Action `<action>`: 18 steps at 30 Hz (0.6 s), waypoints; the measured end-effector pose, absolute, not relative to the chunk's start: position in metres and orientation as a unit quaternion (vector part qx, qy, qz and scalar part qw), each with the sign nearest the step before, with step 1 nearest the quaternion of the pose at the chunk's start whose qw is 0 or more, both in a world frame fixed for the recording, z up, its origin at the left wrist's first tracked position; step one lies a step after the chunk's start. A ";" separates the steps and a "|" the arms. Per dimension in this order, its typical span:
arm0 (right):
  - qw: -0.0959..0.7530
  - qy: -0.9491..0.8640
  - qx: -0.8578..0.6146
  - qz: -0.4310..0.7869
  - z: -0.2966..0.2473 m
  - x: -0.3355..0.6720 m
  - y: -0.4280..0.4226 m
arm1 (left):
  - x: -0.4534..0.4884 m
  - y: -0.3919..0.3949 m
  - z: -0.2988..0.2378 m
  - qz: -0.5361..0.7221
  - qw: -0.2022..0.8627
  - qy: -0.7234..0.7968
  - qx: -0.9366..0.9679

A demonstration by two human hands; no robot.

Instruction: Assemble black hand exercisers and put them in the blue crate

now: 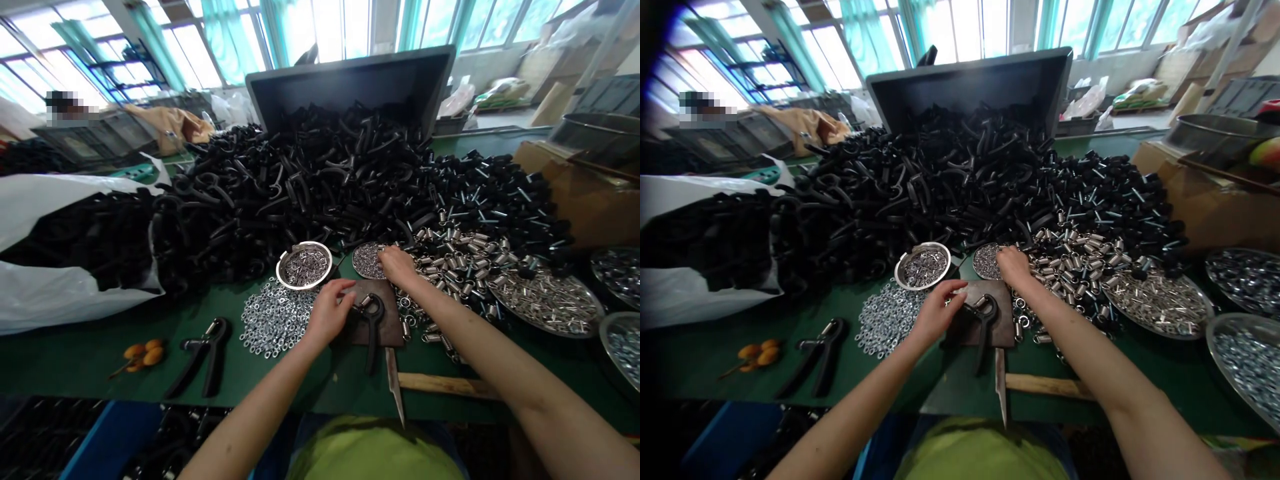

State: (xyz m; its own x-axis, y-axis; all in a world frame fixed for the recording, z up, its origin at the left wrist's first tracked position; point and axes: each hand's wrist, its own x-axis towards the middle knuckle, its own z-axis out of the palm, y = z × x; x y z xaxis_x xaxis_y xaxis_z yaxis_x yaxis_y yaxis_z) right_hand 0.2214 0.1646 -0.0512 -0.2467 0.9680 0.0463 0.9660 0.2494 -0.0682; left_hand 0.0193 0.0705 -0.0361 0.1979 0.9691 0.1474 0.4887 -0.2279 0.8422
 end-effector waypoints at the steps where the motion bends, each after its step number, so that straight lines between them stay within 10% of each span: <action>1: 0.038 -0.786 -0.616 0.017 -0.052 0.221 0.166 | 0.021 0.086 -0.038 0.331 0.284 0.529 0.728; 6: 0.061 -0.763 -0.642 0.037 -0.048 0.224 0.162 | 0.050 0.149 -0.052 0.199 0.124 0.529 0.815; 18: 0.220 -0.688 -0.665 0.191 -0.039 0.238 0.148 | 0.079 0.188 -0.072 0.153 0.115 0.542 0.818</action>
